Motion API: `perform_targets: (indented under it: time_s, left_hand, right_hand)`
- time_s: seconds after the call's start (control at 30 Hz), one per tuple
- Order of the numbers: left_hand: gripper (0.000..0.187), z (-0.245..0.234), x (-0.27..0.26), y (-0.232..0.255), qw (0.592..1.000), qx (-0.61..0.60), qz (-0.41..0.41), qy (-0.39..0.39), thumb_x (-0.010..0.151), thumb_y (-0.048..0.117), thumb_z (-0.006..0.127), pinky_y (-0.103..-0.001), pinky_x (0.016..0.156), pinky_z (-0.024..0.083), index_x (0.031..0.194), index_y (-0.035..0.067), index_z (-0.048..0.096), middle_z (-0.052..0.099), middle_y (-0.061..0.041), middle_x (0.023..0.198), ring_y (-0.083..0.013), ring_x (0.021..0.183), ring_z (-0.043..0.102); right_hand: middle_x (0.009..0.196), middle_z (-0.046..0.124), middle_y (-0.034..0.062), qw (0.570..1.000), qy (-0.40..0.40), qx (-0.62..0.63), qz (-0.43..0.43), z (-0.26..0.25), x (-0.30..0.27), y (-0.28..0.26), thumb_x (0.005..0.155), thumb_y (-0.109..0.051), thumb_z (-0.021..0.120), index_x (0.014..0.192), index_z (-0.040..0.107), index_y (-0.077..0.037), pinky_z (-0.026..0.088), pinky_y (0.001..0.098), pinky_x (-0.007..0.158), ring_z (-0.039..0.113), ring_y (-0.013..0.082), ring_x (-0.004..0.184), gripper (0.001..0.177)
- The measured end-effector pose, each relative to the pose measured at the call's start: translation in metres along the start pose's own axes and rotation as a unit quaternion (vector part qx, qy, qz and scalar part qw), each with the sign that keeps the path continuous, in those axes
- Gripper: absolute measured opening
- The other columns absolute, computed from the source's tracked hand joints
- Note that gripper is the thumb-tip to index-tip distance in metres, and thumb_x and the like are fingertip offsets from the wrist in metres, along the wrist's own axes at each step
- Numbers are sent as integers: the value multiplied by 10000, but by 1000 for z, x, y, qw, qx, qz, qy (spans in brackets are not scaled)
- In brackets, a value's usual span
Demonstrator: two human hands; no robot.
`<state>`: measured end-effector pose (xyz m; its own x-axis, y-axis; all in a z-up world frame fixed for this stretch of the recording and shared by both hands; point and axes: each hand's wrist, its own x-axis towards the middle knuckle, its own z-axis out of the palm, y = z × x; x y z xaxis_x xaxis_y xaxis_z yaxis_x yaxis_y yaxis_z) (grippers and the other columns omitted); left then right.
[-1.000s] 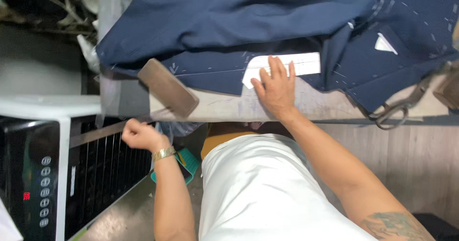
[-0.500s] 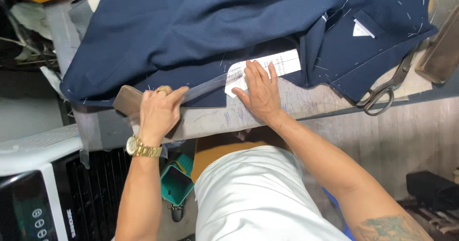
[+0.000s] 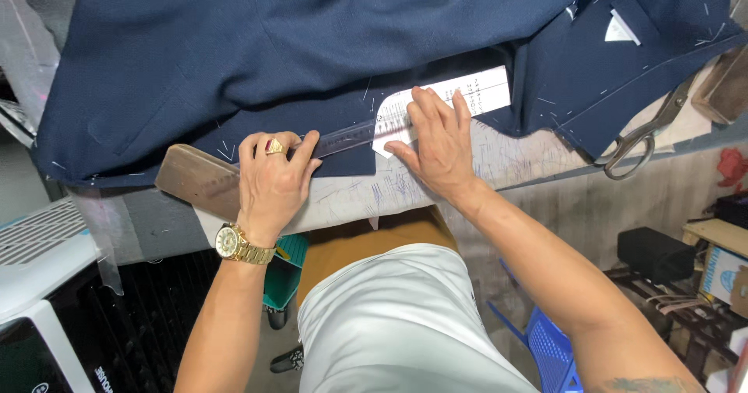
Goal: The person marks lines on a blue suit jacket using a ruler and pink chalk, positions paper patterns, and measures sections of the fabric.
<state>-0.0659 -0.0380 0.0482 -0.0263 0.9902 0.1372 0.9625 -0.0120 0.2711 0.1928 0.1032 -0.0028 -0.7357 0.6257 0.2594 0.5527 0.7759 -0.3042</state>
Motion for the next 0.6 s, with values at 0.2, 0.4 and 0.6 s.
perform_targets:
  time_s: [0.2,0.4,0.6]
  left_hand:
    - [127,-44,-9,-8,986,-68,-94,-124,931,261,726,-438,758,515,966,146,766,654,-61,795,-311,779,681]
    - [77,-45,-5,29,667,-539,-471,208,951,59,701,-422,639,678,989,-6,711,728,-214,959,-291,744,755]
    - [379,1,17,58,443,-659,-575,196,1054,204,556,-461,733,689,1332,-51,584,707,-212,982,-352,912,778]
  right_hand:
    - [1442,553,225,1000,-12,4,10,0,1,-1,961,-541,706,1372,541,14,209,644,1181,518,386,1338,710]
    - [1449,553,223,1000,-7,11,15,2,-2,-1,963,-537,702,1390,535,7,198,645,1187,508,381,1350,711]
    - [1460,543,217,1000,-11,12,15,2,-3,0,966,-547,691,1392,532,2,198,643,1188,501,376,1354,713]
